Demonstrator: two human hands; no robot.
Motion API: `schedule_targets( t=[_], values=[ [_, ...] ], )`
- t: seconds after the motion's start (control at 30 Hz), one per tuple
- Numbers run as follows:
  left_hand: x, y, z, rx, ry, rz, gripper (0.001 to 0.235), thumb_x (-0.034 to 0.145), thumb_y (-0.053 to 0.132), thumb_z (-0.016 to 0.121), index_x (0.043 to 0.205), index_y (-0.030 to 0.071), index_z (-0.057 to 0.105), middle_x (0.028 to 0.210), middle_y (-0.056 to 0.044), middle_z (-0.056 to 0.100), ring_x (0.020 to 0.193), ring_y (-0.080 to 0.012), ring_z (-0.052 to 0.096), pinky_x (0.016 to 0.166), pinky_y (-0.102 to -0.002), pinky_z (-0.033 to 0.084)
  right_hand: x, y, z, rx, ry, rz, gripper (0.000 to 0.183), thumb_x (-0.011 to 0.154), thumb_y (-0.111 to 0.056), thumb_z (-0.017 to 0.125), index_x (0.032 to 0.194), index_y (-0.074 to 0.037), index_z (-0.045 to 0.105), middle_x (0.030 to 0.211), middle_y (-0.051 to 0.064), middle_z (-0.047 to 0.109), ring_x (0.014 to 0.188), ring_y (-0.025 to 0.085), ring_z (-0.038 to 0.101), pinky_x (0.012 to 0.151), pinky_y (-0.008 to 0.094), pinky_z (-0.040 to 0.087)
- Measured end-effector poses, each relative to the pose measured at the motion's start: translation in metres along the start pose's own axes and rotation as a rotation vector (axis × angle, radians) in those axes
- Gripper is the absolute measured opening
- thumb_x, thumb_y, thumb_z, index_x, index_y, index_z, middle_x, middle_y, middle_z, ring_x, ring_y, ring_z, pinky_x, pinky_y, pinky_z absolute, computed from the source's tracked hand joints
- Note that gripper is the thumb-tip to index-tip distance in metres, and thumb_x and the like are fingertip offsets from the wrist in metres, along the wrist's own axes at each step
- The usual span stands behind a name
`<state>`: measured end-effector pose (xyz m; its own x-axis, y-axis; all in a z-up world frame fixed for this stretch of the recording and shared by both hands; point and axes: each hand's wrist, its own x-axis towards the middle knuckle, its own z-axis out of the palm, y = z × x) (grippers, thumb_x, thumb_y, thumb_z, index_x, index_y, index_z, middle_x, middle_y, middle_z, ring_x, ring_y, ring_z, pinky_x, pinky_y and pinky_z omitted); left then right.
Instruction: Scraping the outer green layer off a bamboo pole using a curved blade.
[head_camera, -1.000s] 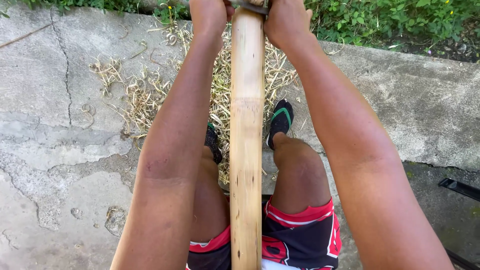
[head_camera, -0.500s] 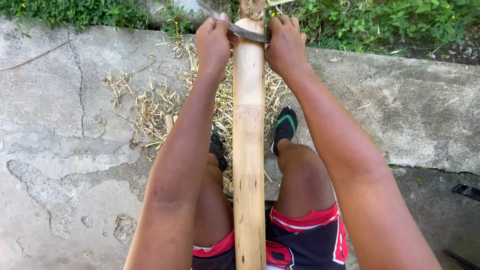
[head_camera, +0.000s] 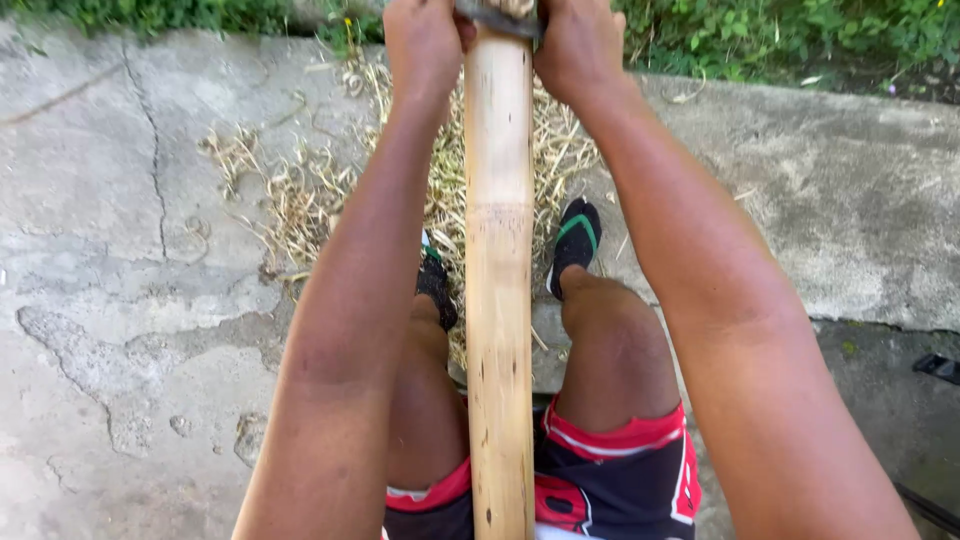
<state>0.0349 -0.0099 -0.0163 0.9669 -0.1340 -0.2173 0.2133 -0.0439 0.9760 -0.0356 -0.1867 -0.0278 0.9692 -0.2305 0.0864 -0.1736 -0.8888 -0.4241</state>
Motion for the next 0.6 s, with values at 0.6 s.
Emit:
schedule_targets(
  t=[0.6],
  values=[
    [-0.034,0.025,-0.010,0.006,-0.011,-0.297,0.033,0.104,0.035,0.047,0.085,0.010,0.057,0.071,-0.002,0.062,0.063,-0.0136,0.058,0.063,-0.038,0.057,-0.011,-0.016,-0.018,-0.245,-0.065,-0.038,0.032,0.084,-0.010,0.073,0.114,-0.007,0.064,0.120,0.013,0.058,0.118,0.032,0.051,0.087,0.058,0.042]
  ],
)
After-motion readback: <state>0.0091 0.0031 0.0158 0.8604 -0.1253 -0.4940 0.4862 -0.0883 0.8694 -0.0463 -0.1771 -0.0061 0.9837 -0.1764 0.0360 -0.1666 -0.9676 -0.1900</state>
